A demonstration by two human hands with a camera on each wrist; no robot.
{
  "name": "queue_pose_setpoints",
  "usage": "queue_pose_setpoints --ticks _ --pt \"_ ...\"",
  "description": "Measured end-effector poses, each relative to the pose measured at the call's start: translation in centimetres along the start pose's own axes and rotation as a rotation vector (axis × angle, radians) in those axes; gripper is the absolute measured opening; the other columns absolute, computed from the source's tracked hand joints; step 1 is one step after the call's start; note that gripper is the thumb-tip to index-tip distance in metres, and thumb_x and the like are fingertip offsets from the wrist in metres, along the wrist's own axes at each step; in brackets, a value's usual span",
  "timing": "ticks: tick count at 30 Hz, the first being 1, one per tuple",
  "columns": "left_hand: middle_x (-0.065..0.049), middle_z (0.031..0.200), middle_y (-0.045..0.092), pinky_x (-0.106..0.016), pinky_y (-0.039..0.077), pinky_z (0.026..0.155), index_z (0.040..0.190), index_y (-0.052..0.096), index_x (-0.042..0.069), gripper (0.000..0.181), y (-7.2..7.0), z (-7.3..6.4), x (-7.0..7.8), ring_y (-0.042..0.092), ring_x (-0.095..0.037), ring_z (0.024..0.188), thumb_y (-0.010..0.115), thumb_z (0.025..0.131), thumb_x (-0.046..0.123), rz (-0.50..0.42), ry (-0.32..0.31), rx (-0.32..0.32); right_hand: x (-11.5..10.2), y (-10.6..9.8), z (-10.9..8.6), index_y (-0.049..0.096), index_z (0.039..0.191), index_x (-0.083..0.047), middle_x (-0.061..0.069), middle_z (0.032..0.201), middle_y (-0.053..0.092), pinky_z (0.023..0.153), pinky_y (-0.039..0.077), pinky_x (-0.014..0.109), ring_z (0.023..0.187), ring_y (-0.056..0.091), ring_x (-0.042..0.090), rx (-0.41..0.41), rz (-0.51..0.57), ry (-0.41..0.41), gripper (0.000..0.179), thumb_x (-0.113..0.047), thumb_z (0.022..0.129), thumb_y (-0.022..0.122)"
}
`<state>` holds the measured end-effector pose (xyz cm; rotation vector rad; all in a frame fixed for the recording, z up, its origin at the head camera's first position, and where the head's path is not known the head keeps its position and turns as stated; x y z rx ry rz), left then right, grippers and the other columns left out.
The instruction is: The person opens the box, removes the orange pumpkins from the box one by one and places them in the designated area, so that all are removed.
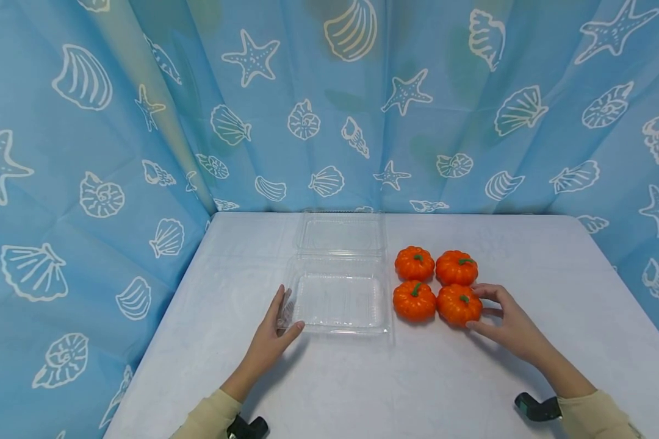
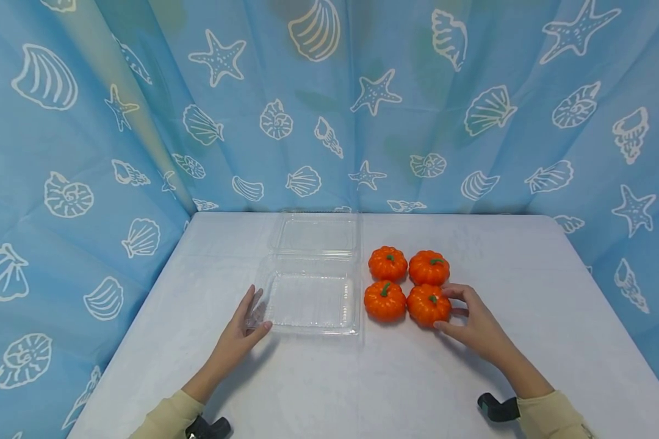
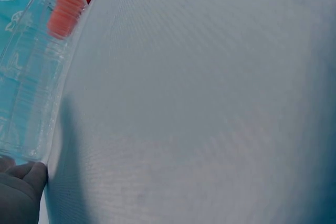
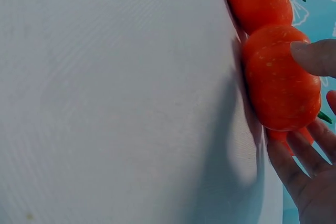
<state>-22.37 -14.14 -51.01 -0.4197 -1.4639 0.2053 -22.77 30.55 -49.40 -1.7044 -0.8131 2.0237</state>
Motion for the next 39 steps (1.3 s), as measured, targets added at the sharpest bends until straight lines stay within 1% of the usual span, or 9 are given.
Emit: queue_pose_setpoints --ticks 5,7,12,14,22,29,32,36,39 --pt "-0.011 0.167 0.024 -0.049 0.030 0.118 0.165 0.012 0.014 0.089 0.0 0.2 -0.2 0.020 -0.031 0.153 0.070 0.098 0.022 -0.001 -0.006 -0.004 0.0 -0.2 0.1 0.038 0.141 0.001 0.021 0.143 0.048 0.090 0.037 0.003 0.128 0.046 0.038 -0.004 0.005 0.011 0.071 -0.020 0.088 0.082" --pt "-0.011 0.167 0.025 -0.050 0.031 0.117 0.165 0.013 0.014 0.088 0.0 0.2 -0.2 0.021 -0.031 0.153 0.070 0.098 0.021 -0.002 -0.004 -0.003 0.1 -0.2 0.2 0.037 0.143 0.001 0.023 0.144 0.046 0.096 0.047 0.014 0.129 0.046 0.041 -0.010 -0.002 0.032 0.074 -0.022 0.089 0.081" --pt "-0.013 0.166 0.028 -0.055 0.035 0.115 0.164 0.015 0.013 0.086 -0.3 0.1 0.1 0.025 -0.035 0.152 0.069 0.098 0.022 0.009 -0.005 0.012 0.0 0.0 0.4 0.035 0.149 -0.001 0.022 0.147 0.044 0.097 0.049 0.019 0.131 0.046 0.040 -0.019 -0.002 0.050 0.075 -0.025 0.091 0.078" --pt "-0.014 0.165 0.029 -0.057 0.036 0.114 0.164 0.016 0.013 0.085 -0.4 0.1 0.2 0.027 -0.036 0.151 0.069 0.098 0.022 0.010 -0.007 0.019 -0.2 0.0 0.4 0.035 0.149 -0.001 0.022 0.148 0.044 0.094 0.044 0.011 0.131 0.046 0.040 -0.017 0.001 0.042 0.074 -0.024 0.093 0.077" --pt "-0.020 0.163 0.030 -0.058 0.028 0.119 0.162 0.019 0.007 0.072 -1.3 -0.1 0.5 0.028 -0.039 0.150 0.059 0.103 0.015 -0.076 0.039 0.043 -0.3 -0.4 0.7 0.041 0.147 -0.001 0.022 0.147 0.045 0.091 0.036 0.002 0.130 0.047 0.042 0.027 -0.005 0.010 0.060 -0.020 0.098 0.069" --pt "-0.020 0.154 0.044 -0.050 0.031 0.120 0.149 0.042 -0.002 0.047 -3.2 0.1 0.6 0.039 -0.037 0.145 0.053 0.105 0.009 -0.093 0.053 0.109 -0.2 -0.8 1.1 0.046 0.145 -0.002 0.022 0.145 0.047 0.091 0.040 0.003 0.129 0.048 0.043 0.042 -0.022 0.000 0.051 -0.023 0.102 0.064" --pt "-0.022 0.146 0.052 -0.050 0.035 0.118 0.140 0.050 -0.004 0.038 -4.0 0.4 0.5 0.044 -0.037 0.141 0.054 0.104 0.006 -0.077 0.050 0.140 0.1 -1.1 1.3 0.049 0.144 -0.003 0.022 0.144 0.048 0.099 0.052 0.027 0.129 0.048 0.043 0.044 -0.056 0.018 0.048 -0.026 0.103 0.061" --pt "-0.021 0.140 0.056 -0.051 0.034 0.118 0.134 0.055 -0.003 0.033 -5.0 0.7 0.5 0.046 -0.036 0.139 0.056 0.104 0.007 -0.062 0.047 0.166 0.4 -1.8 1.6 0.051 0.141 -0.002 0.024 0.141 0.049 0.100 0.047 0.063 0.127 0.048 0.044 0.054 -0.096 0.038 0.045 -0.028 0.105 0.058" --pt "-0.020 0.141 0.057 -0.052 0.034 0.118 0.134 0.056 -0.002 0.033 -5.9 1.0 0.4 0.046 -0.035 0.139 0.057 0.104 0.011 -0.019 0.024 0.181 0.8 -2.6 2.0 0.053 0.139 -0.003 0.025 0.139 0.050 0.099 0.045 0.067 0.126 0.048 0.045 0.064 -0.144 0.046 0.043 -0.029 0.105 0.058"
Point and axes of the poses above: each hand's wrist, its own z-axis towards the middle knuckle, its own y-axis out of the palm, x = y × z, the point moved 10 cm from there along z, towards the middle knuckle
